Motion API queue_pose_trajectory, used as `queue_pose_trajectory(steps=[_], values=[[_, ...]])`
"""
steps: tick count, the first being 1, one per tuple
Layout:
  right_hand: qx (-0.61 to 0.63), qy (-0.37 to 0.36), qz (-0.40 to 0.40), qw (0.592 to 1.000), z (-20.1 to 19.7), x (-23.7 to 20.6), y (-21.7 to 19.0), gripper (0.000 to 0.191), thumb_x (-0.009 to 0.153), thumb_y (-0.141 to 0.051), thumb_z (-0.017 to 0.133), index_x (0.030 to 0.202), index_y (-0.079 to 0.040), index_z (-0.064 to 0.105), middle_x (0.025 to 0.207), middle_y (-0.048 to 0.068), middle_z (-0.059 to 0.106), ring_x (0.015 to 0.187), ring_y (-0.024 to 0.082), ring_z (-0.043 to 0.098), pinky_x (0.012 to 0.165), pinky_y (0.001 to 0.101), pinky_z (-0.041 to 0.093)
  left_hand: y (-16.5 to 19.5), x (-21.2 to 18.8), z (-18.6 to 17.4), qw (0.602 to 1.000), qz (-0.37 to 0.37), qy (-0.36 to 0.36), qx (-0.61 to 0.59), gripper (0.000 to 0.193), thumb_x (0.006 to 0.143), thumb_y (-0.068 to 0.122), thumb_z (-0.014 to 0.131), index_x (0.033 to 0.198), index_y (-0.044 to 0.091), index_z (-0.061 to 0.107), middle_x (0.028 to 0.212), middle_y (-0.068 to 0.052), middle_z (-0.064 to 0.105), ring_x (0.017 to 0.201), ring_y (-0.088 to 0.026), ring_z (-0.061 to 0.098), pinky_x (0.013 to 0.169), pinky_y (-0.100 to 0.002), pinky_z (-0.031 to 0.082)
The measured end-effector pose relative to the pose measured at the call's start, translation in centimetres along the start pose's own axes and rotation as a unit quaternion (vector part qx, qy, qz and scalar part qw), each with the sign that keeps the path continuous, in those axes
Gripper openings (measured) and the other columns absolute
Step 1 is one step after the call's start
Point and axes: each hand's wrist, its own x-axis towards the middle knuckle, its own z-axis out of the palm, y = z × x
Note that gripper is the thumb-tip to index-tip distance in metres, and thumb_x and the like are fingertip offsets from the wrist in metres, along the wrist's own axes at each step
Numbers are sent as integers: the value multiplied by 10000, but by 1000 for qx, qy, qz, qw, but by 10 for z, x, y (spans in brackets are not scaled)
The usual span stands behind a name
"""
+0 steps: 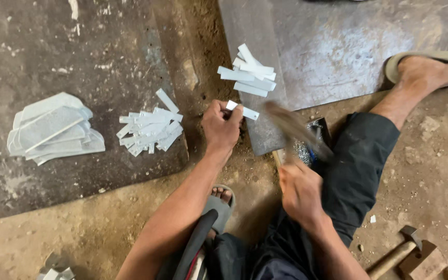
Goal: The person sits on the ground and hammers small white strips one at a time on a metal plate, breaking them into smaller pieces with a hammer. Broken pieces accumulate in a pile beside the plate as the person picks up the next strip and repeats the hammering.
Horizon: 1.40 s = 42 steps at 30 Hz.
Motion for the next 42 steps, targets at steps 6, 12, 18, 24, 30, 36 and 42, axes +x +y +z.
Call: queue_pose_trajectory(steps=[6, 12, 18, 24, 30, 36, 42], values=[[434, -14, 513, 740, 1, -46, 35, 566, 1070, -388, 382, 657, -41, 556, 486, 9, 481, 338, 121, 410, 333, 299, 346, 3, -7, -1, 999, -19, -13, -28, 200, 904, 115, 740, 904, 17, 567, 809, -90, 646, 654, -134, 589, 536, -323, 481], [82, -54, 386, 917, 14, -62, 66, 393, 1071, -256, 593, 853, 49, 708, 714, 120, 664, 629, 114, 574, 556, 357, 501, 1, 19, -43, 993, 69, -29, -91, 140, 899, 50, 706, 1007, 32, 619, 872, -45, 673, 718, -110, 643, 633, -267, 554], [-176, -73, 328, 925, 13, -53, 100, 256, 860, -167, 731, 1048, 8, 733, 999, 213, 719, 902, 401, 697, 807, 458, 541, 2, 36, -162, 866, 246, 83, 427, 292, 903, 61, 721, 1148, 218, 747, 1044, -50, 668, 960, -215, 624, 845, -430, 501], [-213, -75, 222, 949, 35, -55, 120, 143, 731, -84, 674, 834, -22, 750, 1124, 176, 701, 1024, 410, 685, 888, 461, 537, -3, 38, -172, 801, 281, 31, 528, 446, 859, 116, 740, 1296, 170, 676, 1370, -114, 558, 1305, -340, 459, 1072, -564, 358], [-188, -96, 312, 926, 34, -53, 110, 126, 864, -113, 617, 838, -43, 719, 871, 232, 709, 852, 429, 699, 788, 516, 553, -20, 55, -150, 750, 367, -64, 546, 518, 871, 173, 735, 1378, 154, 632, 1552, -118, 478, 1449, -374, 371, 1144, -539, 306], [-210, -115, 372, 897, 34, -53, 103, 100, 837, -134, 632, 827, -36, 643, 818, 248, 689, 817, 450, 685, 724, 547, 539, -36, 27, -176, 745, 372, 7, 554, 432, 875, 149, 725, 1304, 131, 683, 1464, -104, 582, 1434, -340, 444, 1173, -505, 314], [-229, -72, 286, 928, 35, -54, 111, 129, 900, -111, 570, 878, 5, 624, 879, 272, 675, 886, 441, 681, 781, 529, 536, -22, 34, -148, 807, 403, 78, 425, 316, 948, 178, 709, 1252, 93, 698, 1280, -106, 667, 1264, -281, 559, 1133, -458, 381]])
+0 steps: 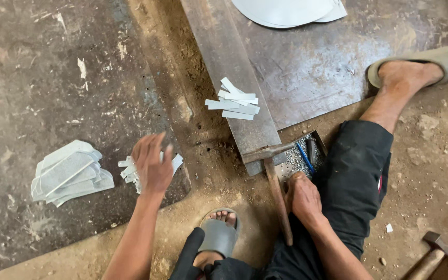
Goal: The person sits on the ground and hammers small white strips one at a time on a metal plate, breaking them into smaller pieces with a hammer. Broken pieces accumulate in a pile beside the plate as the person picks up the next strip and repeats the hammering.
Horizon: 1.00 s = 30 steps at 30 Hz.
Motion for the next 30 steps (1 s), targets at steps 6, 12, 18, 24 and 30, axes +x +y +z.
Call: queue_pose_trajectory(steps=[6, 12, 18, 24, 30], values=[[171, 32, 108, 979, -11, 3, -1, 105, 864, -81, 668, 835, 19, 683, 781, 179, 728, 704, 260, 739, 692, 366, 579, 86, 108, 55, 984, 144, -14, -104, 189, 985, 193, 707, 1155, 115, 736, 1061, -44, 655, 1067, -221, 558, 1016, -400, 404], [259, 59, 118, 957, -20, -1, 0, 129, 811, -8, 706, 934, -12, 747, 807, 58, 765, 763, 102, 729, 696, 283, 562, 141, 159, 65, 970, 176, -171, -10, 171, 799, 235, 805, 946, 159, 762, 1052, -87, 598, 1093, -308, 493, 905, -484, 366], [266, 27, 145, 953, -17, -7, 6, 91, 836, -23, 759, 926, -11, 758, 794, 61, 767, 733, 103, 693, 694, 266, 558, 146, 149, 63, 969, 171, -160, -77, 129, 860, 167, 757, 964, 115, 702, 992, -53, 639, 1003, -241, 564, 856, -435, 412], [472, 60, 196, 857, -43, -4, -10, 97, 857, -27, 771, 943, 16, 761, 875, 29, 763, 790, 88, 698, 748, 228, 571, 134, 95, 48, 829, -263, -218, -444, 146, 970, 126, 698, 1112, 129, 665, 822, -16, 644, 688, -101, 584, 611, -266, 505], [479, 77, 76, 871, -83, 16, -67, 128, 884, -12, 797, 1001, 31, 770, 922, 35, 741, 824, 73, 661, 753, 230, 538, 119, 35, 68, 691, -412, -79, -588, 153, 915, 88, 745, 908, 28, 605, 785, -54, 697, 645, -114, 652, 558, -252, 495]])
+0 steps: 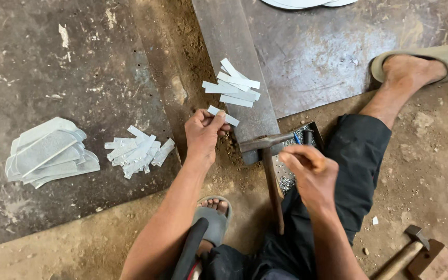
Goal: The person sits on the ground and hammers small white strips one at a time on a metal plate, breaking them into smaller pieces with a hammer. Broken pieces accumulate in a pile beside the plate as the person picks up the next strip and repeats the hammering.
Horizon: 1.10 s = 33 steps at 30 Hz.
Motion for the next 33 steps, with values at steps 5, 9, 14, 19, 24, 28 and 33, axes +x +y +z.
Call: queue_pose_trajectory(steps=[5, 9, 14, 19, 24, 28, 33], values=[[-207, -57, -237, 947, 58, 36, -24, 61, 914, 7, 734, 974, 0, 736, 952, 94, 756, 829, 173, 740, 741, 278, 581, -13, 2, -2, 1000, 3, 19, -5, 192, 917, 89, 755, 897, 9, 582, 789, -78, 694, 647, -134, 675, 548, -263, 516], [-334, -58, -256, 905, 92, 58, -16, 83, 843, 23, 752, 914, -19, 755, 919, 123, 749, 810, 272, 732, 713, 343, 556, -12, 0, -3, 998, -11, 16, -58, 184, 904, 89, 751, 936, 17, 585, 804, -77, 702, 654, -137, 688, 567, -267, 541], [-307, -54, -258, 914, 85, 55, -9, 92, 871, 6, 757, 942, -35, 716, 1009, 94, 756, 844, 214, 727, 727, 324, 559, -12, -2, -4, 998, -26, 23, -59, 181, 906, 83, 757, 951, 20, 594, 802, -82, 694, 650, -143, 675, 569, -275, 536], [-224, 33, -172, 959, 46, 5, -8, 196, 918, -80, 797, 1004, 8, 646, 909, 107, 715, 805, 162, 694, 737, 316, 564, -13, -4, 0, 996, -78, -1, -54, 183, 872, 69, 762, 921, 31, 590, 781, -86, 706, 627, -149, 672, 563, -283, 556], [-259, -19, 41, 965, 31, -53, 23, 413, 772, -186, 832, 1045, 7, 589, 774, 81, 680, 683, 160, 663, 609, 311, 535, -13, -7, 6, 997, -42, 1, -67, 189, 888, 65, 773, 912, 27, 589, 773, -80, 685, 612, -141, 637, 543, -276, 515], [-310, -72, 96, 943, 10, -68, 30, 304, 891, -273, 765, 870, 1, 633, 656, 79, 579, 607, 180, 540, 566, 332, 457, -12, -9, 7, 998, -43, 12, -53, 192, 868, 66, 781, 879, 21, 595, 761, -87, 692, 601, -141, 645, 528, -277, 511], [-21, -142, 242, 960, -14, -70, 5, 315, 989, -300, 575, 829, -36, 636, 576, 15, 514, 489, 122, 437, 463, 298, 363, -7, -11, 7, 999, -26, -7, -45, 188, 884, 76, 786, 885, 18, 607, 774, -81, 694, 620, -127, 643, 555, -263, 517]])
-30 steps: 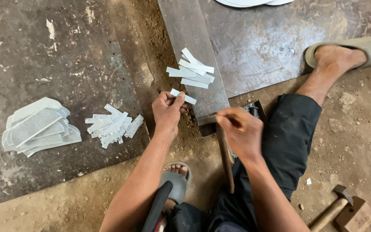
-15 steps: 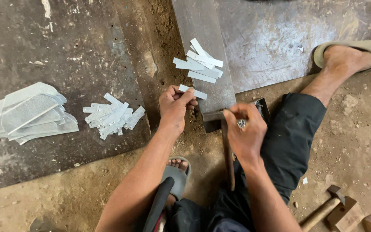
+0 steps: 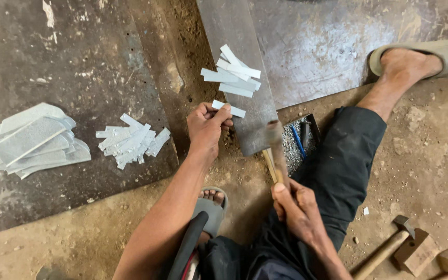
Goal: The person sits on the ground and hammers small white strips one at a time on a metal plate, breaking them into smaller pieces with a hammer. Broken pieces accumulate in a pile beside the plate as the person picks up the next strip and repeats the hammering.
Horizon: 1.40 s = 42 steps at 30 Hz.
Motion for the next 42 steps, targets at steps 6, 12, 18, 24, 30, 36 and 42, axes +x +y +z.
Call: queue_pose_trajectory(steps=[6, 12, 18, 24, 30, 36, 42], values=[[-171, 66, -123, 975, 4, 12, -31, 462, 1092, -268, 453, 724, -20, 580, 608, 12, 509, 546, 100, 440, 501, 284, 382, 4, 0, 7, 999, 12, 13, 42, 185, 855, 86, 786, 888, 16, 617, 763, -69, 700, 608, -112, 644, 539, -259, 523], [-257, 73, -245, 932, 14, 10, -45, 447, 1097, -196, 458, 718, 21, 555, 679, 55, 554, 581, 136, 497, 565, 312, 437, 3, -5, 11, 995, 42, 35, 89, 195, 869, 65, 775, 871, 12, 588, 746, -69, 680, 596, -110, 618, 510, -261, 476], [-252, 91, -258, 928, 19, 9, -56, 316, 1053, -151, 468, 865, 54, 619, 686, 89, 551, 599, 141, 467, 561, 315, 437, 9, -7, 12, 988, 26, 54, 143, 165, 854, 73, 755, 868, 38, 594, 752, -72, 676, 605, -102, 629, 500, -263, 492], [-224, 110, -246, 937, 19, 10, -54, 257, 1018, -125, 487, 968, 46, 672, 706, 211, 594, 621, 360, 553, 572, 403, 464, 10, -7, 12, 987, 30, 49, 153, 173, 869, 76, 751, 873, 38, 582, 771, -67, 676, 629, -114, 642, 536, -277, 507], [-437, 77, -338, 830, 15, 16, -52, 460, 1102, -234, 490, 709, -12, 573, 766, 163, 634, 683, 309, 602, 629, 388, 451, 1, -4, 11, 986, 63, 50, 148, 197, 868, 78, 767, 857, 25, 578, 754, -77, 673, 626, -110, 624, 525, -284, 482], [343, -336, -100, 871, 3, -1, -54, 607, 1140, -410, 431, 867, 95, 630, 658, 76, 627, 533, 109, 586, 457, 251, 437, -4, -3, 6, 970, 111, 77, 203, 218, 868, 127, 782, 833, 24, 594, 690, -70, 683, 576, -98, 627, 511, -281, 487], [-26, 62, -321, 945, 12, -11, -39, 359, 1067, -307, 494, 941, 12, 601, 751, 58, 594, 590, 90, 490, 547, 252, 389, -2, -6, 8, 970, 128, 66, 196, 216, 860, 157, 777, 850, 26, 605, 710, -54, 688, 584, -106, 633, 520, -303, 497]])
